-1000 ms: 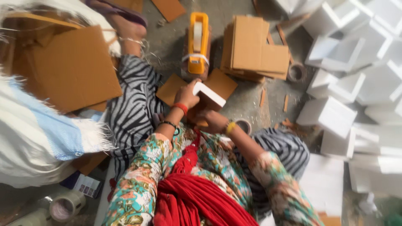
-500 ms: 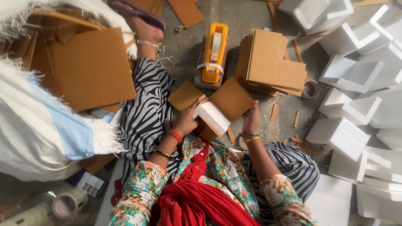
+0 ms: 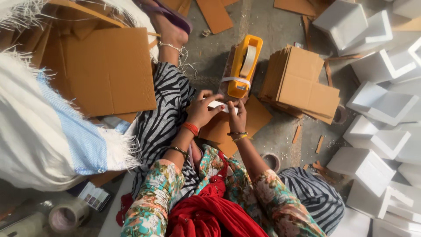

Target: The person assembles small cardboard boxes by inserting white foam inserts and securing them with tape. The person repeatedly picks up flat cardboard pieces, folds them into box shapes, places foam inserts inside, and uses a tape dispenser to seal the boxes.

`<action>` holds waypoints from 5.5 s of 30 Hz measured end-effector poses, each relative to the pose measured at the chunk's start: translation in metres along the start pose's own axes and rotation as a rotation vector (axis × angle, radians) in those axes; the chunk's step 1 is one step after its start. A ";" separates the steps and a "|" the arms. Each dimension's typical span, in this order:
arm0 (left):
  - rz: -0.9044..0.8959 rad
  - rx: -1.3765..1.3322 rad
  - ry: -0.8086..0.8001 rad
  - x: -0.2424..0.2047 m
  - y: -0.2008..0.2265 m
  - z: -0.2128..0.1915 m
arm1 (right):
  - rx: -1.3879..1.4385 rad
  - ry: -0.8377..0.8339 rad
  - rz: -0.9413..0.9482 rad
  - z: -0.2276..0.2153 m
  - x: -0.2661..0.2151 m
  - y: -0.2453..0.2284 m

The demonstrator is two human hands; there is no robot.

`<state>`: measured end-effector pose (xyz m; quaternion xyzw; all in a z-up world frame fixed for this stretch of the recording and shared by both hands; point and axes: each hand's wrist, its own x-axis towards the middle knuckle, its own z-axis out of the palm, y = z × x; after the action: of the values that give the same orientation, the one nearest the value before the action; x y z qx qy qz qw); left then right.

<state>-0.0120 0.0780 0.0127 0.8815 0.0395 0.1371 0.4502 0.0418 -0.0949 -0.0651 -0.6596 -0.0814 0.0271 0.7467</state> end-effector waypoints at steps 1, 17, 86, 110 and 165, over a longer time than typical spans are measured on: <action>-0.132 0.000 -0.062 0.002 0.000 0.001 | 0.018 -0.028 0.018 -0.001 0.001 0.001; -0.074 -0.139 0.066 -0.002 0.015 0.026 | -0.322 0.014 0.163 -0.030 0.002 -0.103; 0.312 0.073 -0.081 0.001 0.016 0.007 | -0.127 -0.213 0.050 -0.057 0.026 -0.072; 0.238 0.191 0.070 -0.003 0.019 0.027 | -0.963 -0.308 -0.082 -0.045 0.003 -0.074; 0.203 0.314 0.045 0.001 0.044 -0.006 | -0.608 0.031 -0.164 -0.026 -0.013 -0.078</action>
<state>-0.0145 0.0568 0.0512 0.9370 -0.0186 0.1938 0.2901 0.0283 -0.1327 0.0076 -0.8441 -0.1273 -0.0690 0.5162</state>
